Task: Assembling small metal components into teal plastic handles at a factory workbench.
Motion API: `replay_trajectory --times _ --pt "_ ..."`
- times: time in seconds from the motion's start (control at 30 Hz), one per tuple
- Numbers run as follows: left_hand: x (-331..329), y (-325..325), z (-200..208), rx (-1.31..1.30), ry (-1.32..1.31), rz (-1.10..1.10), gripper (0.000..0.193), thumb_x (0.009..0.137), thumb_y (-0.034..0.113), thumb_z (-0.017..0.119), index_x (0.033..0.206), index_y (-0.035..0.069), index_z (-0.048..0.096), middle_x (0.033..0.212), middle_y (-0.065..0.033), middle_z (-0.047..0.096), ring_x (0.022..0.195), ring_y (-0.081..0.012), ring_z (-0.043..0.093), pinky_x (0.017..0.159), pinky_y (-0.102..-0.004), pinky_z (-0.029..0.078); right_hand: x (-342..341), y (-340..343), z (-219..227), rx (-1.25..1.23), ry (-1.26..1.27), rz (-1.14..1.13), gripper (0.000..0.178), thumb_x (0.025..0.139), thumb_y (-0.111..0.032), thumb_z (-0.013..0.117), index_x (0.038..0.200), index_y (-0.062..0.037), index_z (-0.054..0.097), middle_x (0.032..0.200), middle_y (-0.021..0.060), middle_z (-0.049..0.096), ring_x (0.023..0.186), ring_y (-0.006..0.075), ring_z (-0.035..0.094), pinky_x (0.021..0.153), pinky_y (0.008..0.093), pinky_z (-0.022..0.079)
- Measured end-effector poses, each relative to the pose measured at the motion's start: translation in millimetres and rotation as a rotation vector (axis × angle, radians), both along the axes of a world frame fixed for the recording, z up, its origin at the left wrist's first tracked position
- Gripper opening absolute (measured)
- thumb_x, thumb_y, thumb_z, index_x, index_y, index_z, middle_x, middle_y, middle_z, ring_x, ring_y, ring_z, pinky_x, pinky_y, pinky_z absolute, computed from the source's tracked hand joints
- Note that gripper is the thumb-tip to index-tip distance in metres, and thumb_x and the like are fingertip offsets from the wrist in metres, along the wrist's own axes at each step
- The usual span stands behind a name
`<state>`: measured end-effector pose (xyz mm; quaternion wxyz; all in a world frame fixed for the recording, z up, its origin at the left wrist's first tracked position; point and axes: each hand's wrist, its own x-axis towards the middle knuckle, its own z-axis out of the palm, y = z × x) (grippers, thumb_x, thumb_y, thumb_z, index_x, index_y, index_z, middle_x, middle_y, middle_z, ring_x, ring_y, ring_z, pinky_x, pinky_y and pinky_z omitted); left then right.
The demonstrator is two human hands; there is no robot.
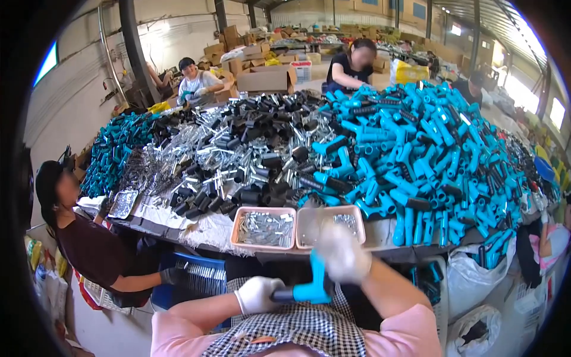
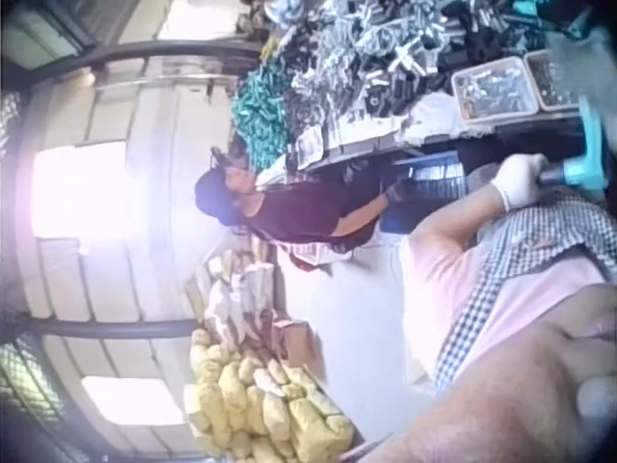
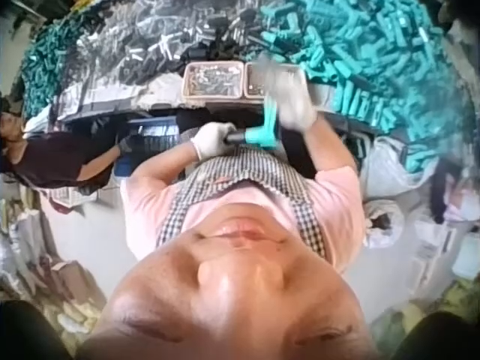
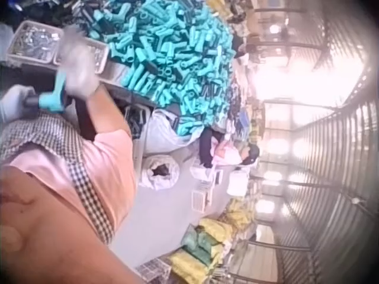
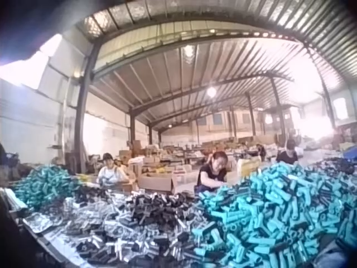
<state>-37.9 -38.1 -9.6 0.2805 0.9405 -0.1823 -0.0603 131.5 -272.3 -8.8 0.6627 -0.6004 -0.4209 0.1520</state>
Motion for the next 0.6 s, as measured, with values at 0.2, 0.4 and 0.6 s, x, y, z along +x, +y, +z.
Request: replay_trajectory --times 0.2,0.4,0.6 --pt "23 13 -13 -0.038 0.014 0.148 0.024 0.076 0.023 0.069 0.093 0.007 0.066 0.078 -0.0189 0.067 0.074 -0.0377 0.067 0.07 -0.0448 0.054 -59 13 82 -0.101 -1.136 0.152 0.05 0.078 -0.032 0.056 0.124 -0.0128 0.062 0.148 0.0198 0.04 0.147 0.046 0.008 0.113 0.066 -0.003" --pt "31 26 5 -0.193 0.536 -0.133 0.032 0.069 0.023 0.077 0.093 0.003 0.068 0.08 -0.0137 0.069 0.074 -0.0225 0.066 0.073 -0.0342 0.053 -15 12 61 -0.242 -1.226 0.103 0.071 0.066 -0.047 0.073 0.121 -0.0052 0.059 0.135 0.0172 0.051 0.135 0.0422 0.039 0.106 0.0614 0.029" --pt "38 24 13 0.116 0.388 -0.049 0.029 0.073 0.028 0.074 0.092 0.006 0.068 0.079 -0.0161 0.069 0.075 -0.0305 0.069 0.07 -0.0393 0.054 -33 10 12 -0.706 -0.554 0.202 0.075 0.068 -0.041 0.078 0.131 -0.0067 0.054 0.089 0.017 0.068 0.072 0.0338 0.067 0.068 0.0403 0.054"
